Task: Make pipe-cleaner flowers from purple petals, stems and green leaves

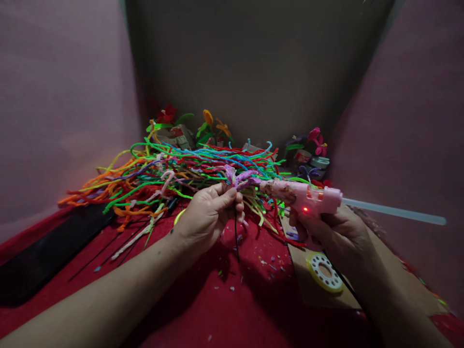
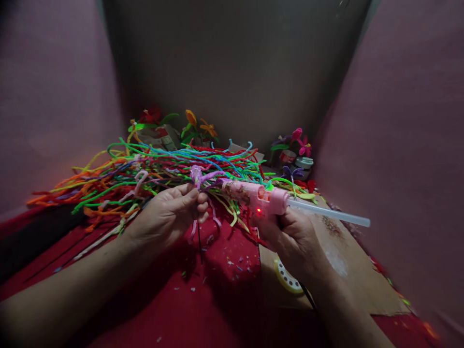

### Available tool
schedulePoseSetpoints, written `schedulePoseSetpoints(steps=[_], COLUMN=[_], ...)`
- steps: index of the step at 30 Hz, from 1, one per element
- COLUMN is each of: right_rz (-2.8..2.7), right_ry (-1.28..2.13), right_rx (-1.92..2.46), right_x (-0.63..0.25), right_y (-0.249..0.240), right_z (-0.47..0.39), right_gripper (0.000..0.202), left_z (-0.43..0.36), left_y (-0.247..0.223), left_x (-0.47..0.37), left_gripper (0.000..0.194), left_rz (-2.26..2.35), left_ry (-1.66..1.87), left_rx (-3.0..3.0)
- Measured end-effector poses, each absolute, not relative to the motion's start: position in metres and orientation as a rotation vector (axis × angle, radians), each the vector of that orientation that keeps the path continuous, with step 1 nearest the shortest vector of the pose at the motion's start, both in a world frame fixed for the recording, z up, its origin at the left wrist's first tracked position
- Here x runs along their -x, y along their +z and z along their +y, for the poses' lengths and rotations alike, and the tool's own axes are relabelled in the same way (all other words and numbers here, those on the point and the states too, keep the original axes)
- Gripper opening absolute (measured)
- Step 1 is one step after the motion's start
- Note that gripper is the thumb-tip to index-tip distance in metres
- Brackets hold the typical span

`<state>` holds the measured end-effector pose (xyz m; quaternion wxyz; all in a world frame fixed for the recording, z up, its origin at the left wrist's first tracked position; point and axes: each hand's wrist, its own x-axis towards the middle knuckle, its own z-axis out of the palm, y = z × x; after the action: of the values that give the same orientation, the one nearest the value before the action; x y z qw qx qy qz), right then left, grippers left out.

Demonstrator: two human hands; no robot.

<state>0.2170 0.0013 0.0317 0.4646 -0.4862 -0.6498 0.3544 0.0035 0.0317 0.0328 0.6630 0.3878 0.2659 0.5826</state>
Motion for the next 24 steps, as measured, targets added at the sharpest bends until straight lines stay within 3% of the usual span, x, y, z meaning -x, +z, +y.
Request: schedulePoseSetpoints(steps=[24], right_rz=[-1.568], right_ry=[0.894], right_rx=[1.189], right_x=[-0.2188], right_y=[0.0289], right_z=[-0.0012], right_gripper=[0.026], left_z=[0.0331], left_y=[0.0312], left_x=[-0.0030], left_gripper=[0.006], left_rz=[0.585], left_ry=[1.298], left_rx=[-0.883])
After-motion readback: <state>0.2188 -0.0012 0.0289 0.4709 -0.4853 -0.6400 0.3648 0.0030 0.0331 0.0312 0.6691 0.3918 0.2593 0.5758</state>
